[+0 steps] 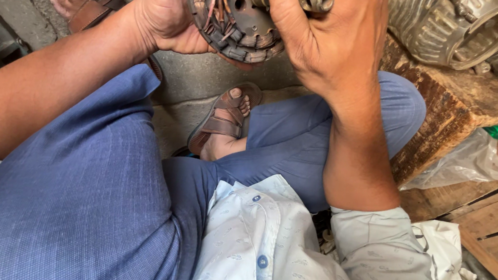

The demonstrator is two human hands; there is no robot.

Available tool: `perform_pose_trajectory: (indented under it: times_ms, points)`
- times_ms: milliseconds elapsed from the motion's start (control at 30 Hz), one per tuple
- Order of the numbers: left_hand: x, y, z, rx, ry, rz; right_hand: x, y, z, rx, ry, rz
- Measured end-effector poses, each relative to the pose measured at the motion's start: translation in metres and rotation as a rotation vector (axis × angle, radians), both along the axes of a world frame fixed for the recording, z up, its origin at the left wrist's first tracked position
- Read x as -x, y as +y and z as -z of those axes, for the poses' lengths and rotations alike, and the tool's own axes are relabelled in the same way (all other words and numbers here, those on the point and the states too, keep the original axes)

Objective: The person sits on the workshop floor repairing an electric motor. They hammer a metal rod with a mallet, fit the copper-wound rotor into the stator housing, then insert and tap a brass bushing into the rotor's center shaft by hand.

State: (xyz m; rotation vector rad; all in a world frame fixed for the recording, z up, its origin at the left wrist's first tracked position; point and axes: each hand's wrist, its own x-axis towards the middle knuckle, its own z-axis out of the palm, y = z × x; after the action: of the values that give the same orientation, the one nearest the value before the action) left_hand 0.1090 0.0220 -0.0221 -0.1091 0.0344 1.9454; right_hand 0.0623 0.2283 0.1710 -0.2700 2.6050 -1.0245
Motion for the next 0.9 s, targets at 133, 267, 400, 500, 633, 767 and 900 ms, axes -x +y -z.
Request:
perform_pose_trajectory:
  times_ms: [133, 267, 400, 500, 633, 767, 900]
  points:
    - [0.004, -0.001, -0.004, 0.022, 0.018, 0.031, -0.004, 0.002, 0.004, 0.035, 0.046, 0.016]
    - [0.005, -0.002, -0.007, 0.047, 0.034, 0.047, -0.005, 0.000, 0.007, 0.021, 0.051, 0.014]
    - [0.004, -0.002, -0.007, 0.065, -0.031, 0.043, -0.002, 0.000, 0.007, -0.009, 0.019, -0.016]
    - [0.002, -0.003, -0.004, 0.007, -0.028, 0.001, 0.001, -0.001, 0.006, -0.039, -0.013, -0.045]
    - [-0.004, -0.003, 0.003, 0.008, -0.038, -0.027, 0.002, -0.001, 0.005, -0.057, -0.009, -0.056]
    - [-0.009, -0.003, 0.009, 0.020, -0.086, -0.054, 0.002, 0.000, 0.006, -0.036, -0.007, -0.058]
    - [-0.011, -0.001, 0.011, 0.002, -0.075, -0.073, 0.002, 0.001, 0.006, -0.024, -0.024, -0.062]
